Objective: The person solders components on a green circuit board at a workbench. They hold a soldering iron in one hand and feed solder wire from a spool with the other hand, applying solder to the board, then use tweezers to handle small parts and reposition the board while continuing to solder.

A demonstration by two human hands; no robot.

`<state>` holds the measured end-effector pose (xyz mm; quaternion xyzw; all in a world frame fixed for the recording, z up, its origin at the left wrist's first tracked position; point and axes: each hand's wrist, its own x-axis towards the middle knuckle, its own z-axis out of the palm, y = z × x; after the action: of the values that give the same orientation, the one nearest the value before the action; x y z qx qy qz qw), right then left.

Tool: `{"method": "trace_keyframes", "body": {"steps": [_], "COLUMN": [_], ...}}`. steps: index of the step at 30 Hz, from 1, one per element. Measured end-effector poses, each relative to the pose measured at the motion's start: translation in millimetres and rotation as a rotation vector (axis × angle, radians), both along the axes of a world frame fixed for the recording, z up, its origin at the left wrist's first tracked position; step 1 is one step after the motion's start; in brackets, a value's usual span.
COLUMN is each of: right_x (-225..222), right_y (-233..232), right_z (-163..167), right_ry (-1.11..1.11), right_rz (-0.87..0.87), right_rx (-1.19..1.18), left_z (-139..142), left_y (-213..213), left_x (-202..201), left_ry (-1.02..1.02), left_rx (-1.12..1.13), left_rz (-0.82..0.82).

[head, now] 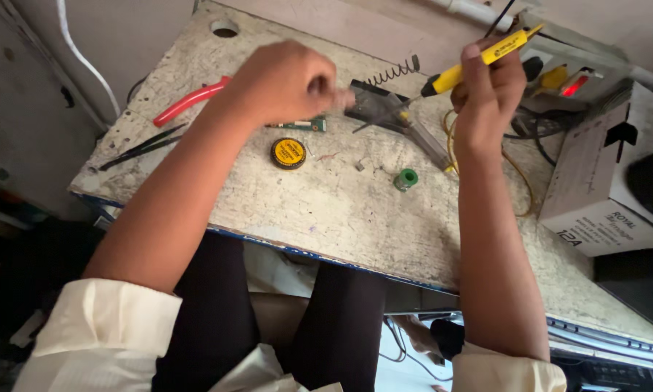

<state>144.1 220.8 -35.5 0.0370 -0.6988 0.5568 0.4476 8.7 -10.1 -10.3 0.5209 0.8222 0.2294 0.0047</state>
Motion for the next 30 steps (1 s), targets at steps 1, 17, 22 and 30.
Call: {"method": "trace_keyframes", "body": {"steps": [1, 17, 22, 30], "right_x": [1, 6, 4, 8], "right_y": [0, 10, 12, 17], "right_z": [1, 11, 11, 6], "right_ry": [0.004, 0.032, -0.013, 0.070], "right_rz": [-0.017, -0.128, -0.154, -0.141], "right_rx": [-0.009, -0.060, -0.088, 0.054], "left_z": [1, -19, -26, -22], "left_y": [-1, -10, -7, -9], "left_x": [1, -12, -11, -17], "left_ry": [-0.008, -0.093, -0.004, -0.121], "left_rx": [-0.073, -0.566, -0.596, -0.507], "left_rz": [-0.026, -0.010, -0.021, -0.036]}}
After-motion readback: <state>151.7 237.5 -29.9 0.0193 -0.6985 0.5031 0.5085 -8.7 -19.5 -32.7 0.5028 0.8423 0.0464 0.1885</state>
